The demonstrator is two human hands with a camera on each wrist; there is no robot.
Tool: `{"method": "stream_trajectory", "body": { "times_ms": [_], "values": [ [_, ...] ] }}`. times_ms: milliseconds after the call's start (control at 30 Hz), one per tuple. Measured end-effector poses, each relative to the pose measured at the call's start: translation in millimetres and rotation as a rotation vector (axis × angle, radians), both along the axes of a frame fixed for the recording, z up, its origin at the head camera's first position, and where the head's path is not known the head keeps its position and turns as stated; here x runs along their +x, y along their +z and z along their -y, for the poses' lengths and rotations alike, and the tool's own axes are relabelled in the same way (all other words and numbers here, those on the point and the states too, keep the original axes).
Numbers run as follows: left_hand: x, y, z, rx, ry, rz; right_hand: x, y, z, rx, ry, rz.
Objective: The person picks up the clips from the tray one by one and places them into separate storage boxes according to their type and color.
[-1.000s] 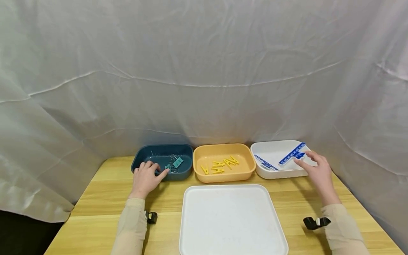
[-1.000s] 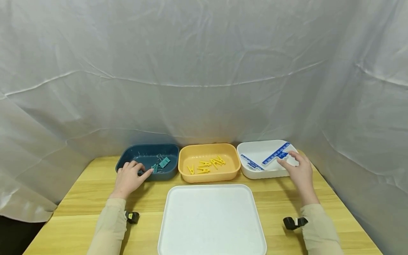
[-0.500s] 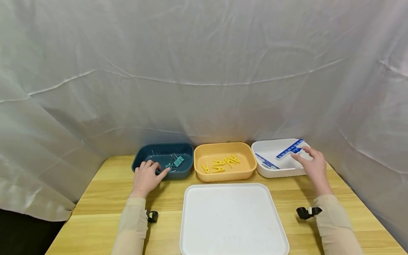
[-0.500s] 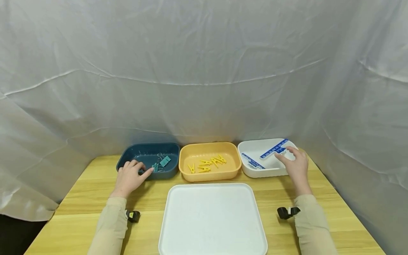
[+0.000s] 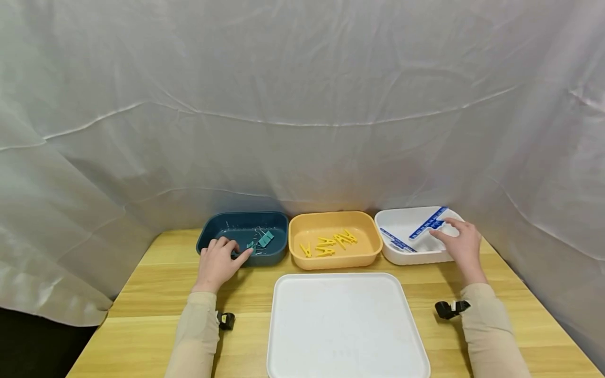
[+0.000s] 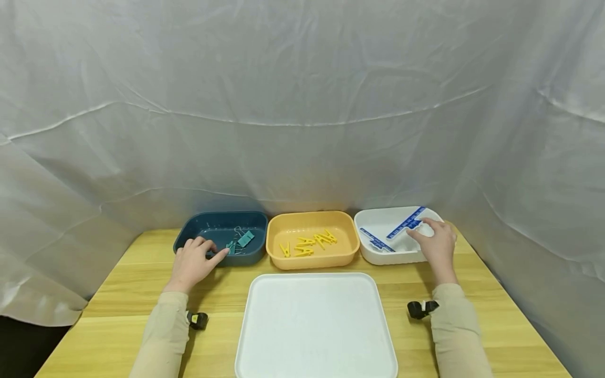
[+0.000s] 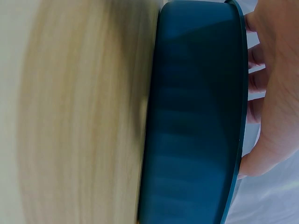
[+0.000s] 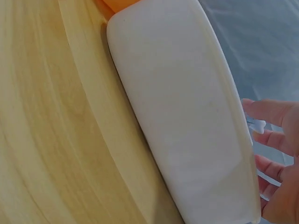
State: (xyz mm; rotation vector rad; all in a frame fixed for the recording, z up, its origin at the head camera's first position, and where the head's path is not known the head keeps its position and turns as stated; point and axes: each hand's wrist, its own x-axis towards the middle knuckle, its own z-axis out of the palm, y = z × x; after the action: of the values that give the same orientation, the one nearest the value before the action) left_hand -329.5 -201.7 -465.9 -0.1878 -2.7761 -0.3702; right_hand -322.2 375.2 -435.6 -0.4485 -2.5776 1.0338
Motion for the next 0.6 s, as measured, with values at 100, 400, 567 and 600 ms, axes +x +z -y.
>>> {"method": "stream_trajectory", "body": {
  "times_ms": [100,400,567,600],
  "values": [
    [0.6,0.4,0.2,0.003,0.001,0.001,-3.0,-2.0,-1.5,0.066,0.025,-0.024],
    [0.3,0.4,0.2,0.018,0.000,-0.009,-7.7,-6.1,-2.8,0.194,0.032,0.025],
    [1.2,0.4,0.1,0.015,0.000,-0.001,-9.8,-6.2,-1.7,0.225,0.017,0.107],
    [1.7,0.6,0.1,0.014,0.000,-0.003,-10.0,-6.0,-1.1,0.230,0.017,0.118]
  ]
}}
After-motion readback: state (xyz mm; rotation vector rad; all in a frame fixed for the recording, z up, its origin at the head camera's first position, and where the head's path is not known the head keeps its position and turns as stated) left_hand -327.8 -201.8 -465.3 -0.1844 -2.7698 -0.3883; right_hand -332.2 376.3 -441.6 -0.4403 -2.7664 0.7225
